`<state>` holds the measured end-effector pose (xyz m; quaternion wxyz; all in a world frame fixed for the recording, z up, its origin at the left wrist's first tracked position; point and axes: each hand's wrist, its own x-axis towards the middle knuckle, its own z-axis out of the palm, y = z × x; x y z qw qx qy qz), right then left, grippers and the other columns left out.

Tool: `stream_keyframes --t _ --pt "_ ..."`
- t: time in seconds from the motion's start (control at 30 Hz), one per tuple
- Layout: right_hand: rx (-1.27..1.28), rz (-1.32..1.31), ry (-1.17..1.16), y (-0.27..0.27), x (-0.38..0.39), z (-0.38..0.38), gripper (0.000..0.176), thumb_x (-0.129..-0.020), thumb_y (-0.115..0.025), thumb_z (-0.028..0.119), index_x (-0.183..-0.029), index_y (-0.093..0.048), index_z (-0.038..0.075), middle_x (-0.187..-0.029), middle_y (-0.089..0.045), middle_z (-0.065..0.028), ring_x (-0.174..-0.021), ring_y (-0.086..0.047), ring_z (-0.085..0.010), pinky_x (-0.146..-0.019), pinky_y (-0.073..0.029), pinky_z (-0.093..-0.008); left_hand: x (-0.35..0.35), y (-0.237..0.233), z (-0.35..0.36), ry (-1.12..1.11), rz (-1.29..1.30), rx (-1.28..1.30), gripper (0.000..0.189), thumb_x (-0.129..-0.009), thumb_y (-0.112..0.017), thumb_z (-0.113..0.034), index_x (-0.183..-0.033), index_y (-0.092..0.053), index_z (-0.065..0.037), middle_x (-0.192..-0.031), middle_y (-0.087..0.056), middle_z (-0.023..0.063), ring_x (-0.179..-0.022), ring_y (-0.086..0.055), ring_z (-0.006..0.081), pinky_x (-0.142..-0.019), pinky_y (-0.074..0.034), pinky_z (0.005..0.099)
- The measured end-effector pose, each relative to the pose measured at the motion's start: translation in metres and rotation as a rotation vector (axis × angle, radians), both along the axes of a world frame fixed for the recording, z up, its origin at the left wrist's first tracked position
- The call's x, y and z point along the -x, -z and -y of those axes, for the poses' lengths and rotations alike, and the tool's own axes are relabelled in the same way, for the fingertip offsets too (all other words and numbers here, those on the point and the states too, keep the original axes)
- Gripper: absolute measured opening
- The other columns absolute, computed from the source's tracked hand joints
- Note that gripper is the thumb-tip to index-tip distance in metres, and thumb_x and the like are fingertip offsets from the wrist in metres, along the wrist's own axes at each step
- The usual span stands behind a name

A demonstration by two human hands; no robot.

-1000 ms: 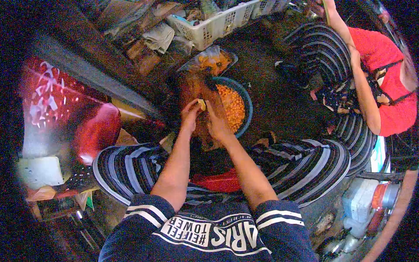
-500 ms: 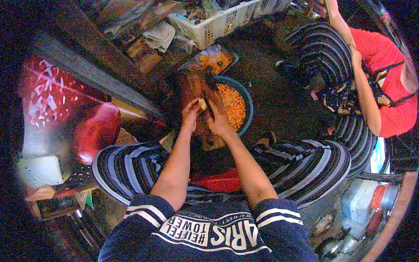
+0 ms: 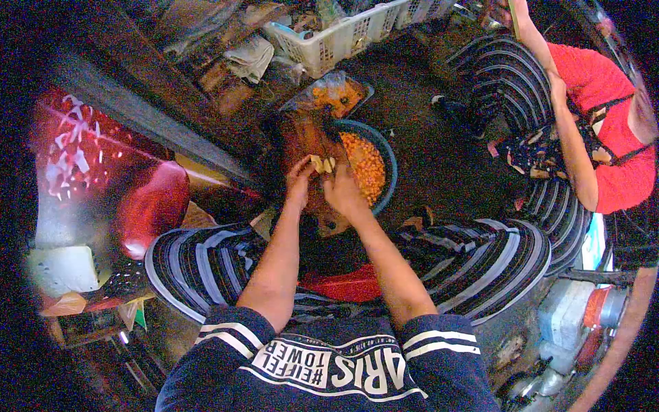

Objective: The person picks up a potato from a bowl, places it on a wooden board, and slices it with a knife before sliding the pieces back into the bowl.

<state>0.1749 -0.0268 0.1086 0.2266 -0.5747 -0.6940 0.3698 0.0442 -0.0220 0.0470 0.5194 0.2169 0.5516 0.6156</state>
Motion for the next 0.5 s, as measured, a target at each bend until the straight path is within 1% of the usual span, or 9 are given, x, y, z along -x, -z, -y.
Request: stream_keyframes --t 0.07,0.1,0.17,0.2,0.27,0.3,0.37,0.47,0.5 --pt "-0.363 0.044 0.016 0.011 0.006 0.007 0.033 -0.08 -0.048 0.018 -0.103 -0.046 -0.005 -0.087 -0.056 -0.0289 -0.079 -0.055 -0.0418 -0.069 -0.045 -0.0481 0.0 0.003 -0.001 -0.009 -0.039 -0.012 0.032 -0.077 -0.062 -0.009 -0.109 -0.056 -0.006 -0.087 -0.058 0.002 -0.078 -0.054 0.0106 -0.069 -0.045 0.0227" --pt "-0.364 0.045 0.014 0.01 0.008 0.012 0.033 -0.08 -0.048 0.018 -0.103 -0.046 -0.005 -0.087 -0.056 -0.0289 -0.079 -0.055 -0.0418 -0.069 -0.045 -0.0481 0.0 0.004 -0.001 -0.019 -0.039 -0.016 0.032 -0.077 -0.063 -0.009 -0.108 -0.056 -0.006 -0.086 -0.058 0.002 -0.078 -0.054 0.0107 -0.069 -0.045 0.0227" --pt "-0.285 0.004 0.026 0.008 0.011 0.022 0.025 -0.081 -0.045 0.015 -0.09 -0.053 -0.007 -0.068 -0.057 -0.0265 -0.063 -0.056 -0.0426 -0.058 -0.045 -0.0491 0.001 0.006 0.0 -0.03 -0.037 -0.018 0.032 -0.076 -0.063 -0.01 -0.108 -0.056 -0.005 -0.086 -0.058 0.0021 -0.078 -0.055 0.0107 -0.07 -0.045 0.0227" --pt "-0.285 0.006 0.025 0.002 0.011 0.025 0.025 -0.081 -0.045 0.015 -0.09 -0.053 -0.007 -0.068 -0.057 -0.0265 -0.063 -0.056 -0.0426 -0.058 -0.045 -0.0491 0.002 0.009 -0.001 -0.021 -0.036 -0.024 0.033 -0.076 -0.063 -0.01 -0.108 -0.056 -0.005 -0.086 -0.058 0.0023 -0.078 -0.055 0.0108 -0.07 -0.045 0.0227" --pt "-0.12 0.224 -0.078 -0.011 0.012 0.029 0.022 -0.08 -0.047 0.012 -0.078 -0.06 -0.006 -0.066 -0.057 -0.0255 -0.066 -0.058 -0.0401 -0.057 -0.047 -0.0438 0.003 0.016 -0.003 -0.012 -0.034 -0.03 0.033 -0.076 -0.063 -0.01 -0.108 -0.056 -0.005 -0.086 -0.058 0.0025 -0.079 -0.055 0.0109 -0.07 -0.045 0.0227" --pt "-0.121 0.225 -0.078 -0.008 0.012 0.031 0.022 -0.08 -0.047 0.012 -0.078 -0.06 -0.006 -0.066 -0.057 -0.0255 -0.066 -0.058 -0.0401 -0.057 -0.047 -0.0438 0.004 0.018 -0.004 -0.017 -0.012 -0.026 0.033 -0.076 -0.064 -0.011 -0.108 -0.056 -0.004 -0.087 -0.058 0.0028 -0.079 -0.055 0.011 -0.07 -0.045 0.0227" --pt "-0.253 0.232 -0.05 -0.003 0.014 0.032 0.03 -0.081 -0.046 0.013 -0.062 -0.06 -0.005 -0.052 -0.054 -0.0213 -0.052 -0.057 -0.0389 -0.047 -0.046 -0.0442 0.004 0.023 -0.005 -0.024 0.012 -0.023 0.033 -0.076 -0.064 -0.011 -0.107 -0.056 -0.004 -0.087 -0.058 0.0032 -0.078 -0.055 0.0111 -0.07 -0.044 0.0227" --pt "-0.238 0.232 -0.041 0.008 0.014 0.028 0.035 -0.082 -0.045 0.017 -0.063 -0.059 -0.007 -0.054 -0.054 -0.0241 -0.054 -0.057 -0.0394 -0.05 -0.046 -0.0452 0.004 0.025 -0.004 -0.037 0.029 -0.031 0.032 -0.076 -0.064 -0.011 -0.107 -0.057 -0.004 -0.088 -0.059 0.0036 -0.078 -0.055 0.0112 -0.07 -0.045 0.0226" --pt "-0.238 0.234 -0.042 0.008 0.012 0.026 0.035 -0.082 -0.045 0.017 -0.063 -0.059 -0.007 -0.054 -0.054 -0.0241 -0.054 -0.057 -0.0394 -0.05 -0.046 -0.0452 0.003 0.018 -0.002 -0.036 -0.02 -0.018 0.032 -0.076 -0.064 -0.01 -0.106 -0.057 -0.004 -0.088 -0.059 0.0033 -0.077 -0.055 0.0111 -0.069 -0.044 0.0224"
